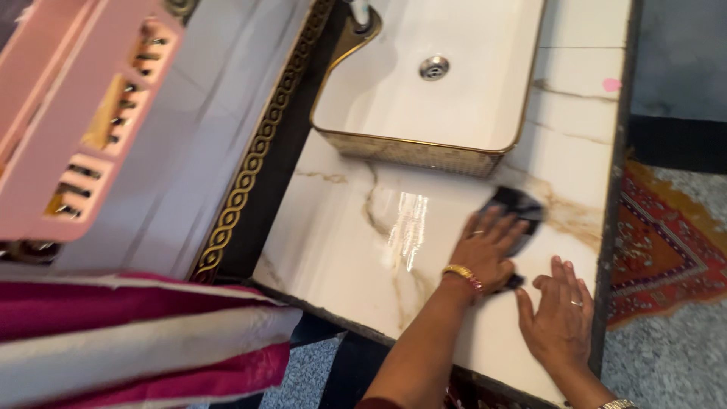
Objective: The person wipes a white marble countertop around a vessel sink using a dark cloth. They repeatedly wipe the same areas, moving the cloth back and forth across the surface.
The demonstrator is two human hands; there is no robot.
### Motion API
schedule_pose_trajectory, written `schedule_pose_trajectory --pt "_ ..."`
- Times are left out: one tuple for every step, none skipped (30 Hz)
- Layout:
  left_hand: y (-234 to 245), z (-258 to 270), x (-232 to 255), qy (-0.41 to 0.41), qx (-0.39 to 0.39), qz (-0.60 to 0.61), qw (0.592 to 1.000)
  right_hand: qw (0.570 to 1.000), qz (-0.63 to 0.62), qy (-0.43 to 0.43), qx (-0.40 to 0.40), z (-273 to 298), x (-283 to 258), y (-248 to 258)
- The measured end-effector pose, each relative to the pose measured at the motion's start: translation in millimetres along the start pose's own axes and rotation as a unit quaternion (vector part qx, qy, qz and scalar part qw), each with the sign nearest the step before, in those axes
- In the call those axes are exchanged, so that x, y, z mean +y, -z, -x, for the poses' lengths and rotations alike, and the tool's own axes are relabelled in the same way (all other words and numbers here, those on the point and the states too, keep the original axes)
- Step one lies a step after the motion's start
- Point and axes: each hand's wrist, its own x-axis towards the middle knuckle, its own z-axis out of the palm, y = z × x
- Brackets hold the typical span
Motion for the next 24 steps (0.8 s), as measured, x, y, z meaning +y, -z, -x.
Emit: schedule_pose_trajectory --pt "5 12 -12 0.025 0.009 0.015 1.000 1.000 -0.002 -0.001 -0.003 2 -1 1" --pt "10 25 -25 0.069 0.042 0.010 0.997 1.000 -0.003 -0.002 -0.006 3 0 1" --pt "17 36 -42 0.110 0.077 0.005 0.991 1.000 -0.004 -0.003 -0.007 1 1 0" --pt "25 49 -63 0.147 0.126 0.029 0.981 1.000 -0.006 -0.008 -0.011 -1 1 -3" --pt "33 66 -81 0.183 0.169 0.055 0.967 1.000 -0.006 -0.016 -0.019 2 2 -5" --pt "42 79 -102 0.201 0.193 0.016 0.960 0.999 -0.006 -0.024 -0.027 3 2 -8" --pt "52 91 -124 0.216 0.215 -0.022 0.952 0.999 -0.013 -0.039 -0.020 4 1 -13" --pt "62 106 -144 0.256 0.198 -0.064 0.944 0.998 -0.020 -0.054 -0.014 2 -2 -20" --pt "71 116 -165 0.293 0.180 -0.104 0.933 0.997 -0.026 -0.069 -0.005 -2 -6 -28" --pt "81 122 -186 0.344 0.158 -0.141 0.915 0.997 -0.007 -0.083 0.002 -9 -11 -38" --pt "90 128 -205 0.391 0.134 -0.177 0.893 0.995 0.013 -0.098 0.009 -14 -18 -48" --pt "98 134 -220 0.410 0.110 -0.160 0.891 0.993 0.032 -0.114 0.016 -19 -24 -55" --pt "106 136 -237 0.424 0.086 -0.145 0.890 0.991 0.064 -0.117 0.024 -21 -29 -61" --pt "115 137 -255 0.438 0.063 -0.130 0.888 0.988 0.095 -0.119 0.032 -22 -33 -66" --pt "122 136 -271 0.403 0.048 -0.141 0.903 0.983 0.129 -0.125 0.039 -20 -37 -69" --pt "128 135 -286 0.368 0.034 -0.153 0.917 0.984 0.122 -0.109 0.067 -18 -41 -74" --pt "131 132 -297 0.334 0.019 -0.161 0.928 0.984 0.119 -0.090 0.093 -15 -39 -75" --pt "134 126 -309 0.309 0.023 -0.143 0.940 0.983 0.125 -0.084 0.106 -12 -37 -76" --pt "136 120 -319 0.282 0.028 -0.125 0.951 0.981 0.132 -0.077 0.119 -11 -35 -78" --pt "137 113 -327 0.256 0.033 -0.106 0.960 0.978 0.148 -0.083 0.119 -10 -33 -79" --pt "137 101 -335 0.244 0.033 -0.109 0.963 0.978 0.149 -0.088 0.118 -10 -33 -82" --pt "135 84 -343 0.232 0.032 -0.111 0.966 0.977 0.151 -0.092 0.116 -10 -33 -84" --pt "134 67 -350 0.218 0.030 -0.112 0.969 0.979 0.141 -0.096 0.114 -8 -33 -82" --pt "133 52 -355 0.222 0.026 -0.105 0.969 0.978 0.145 -0.102 0.107 -6 -35 -80"
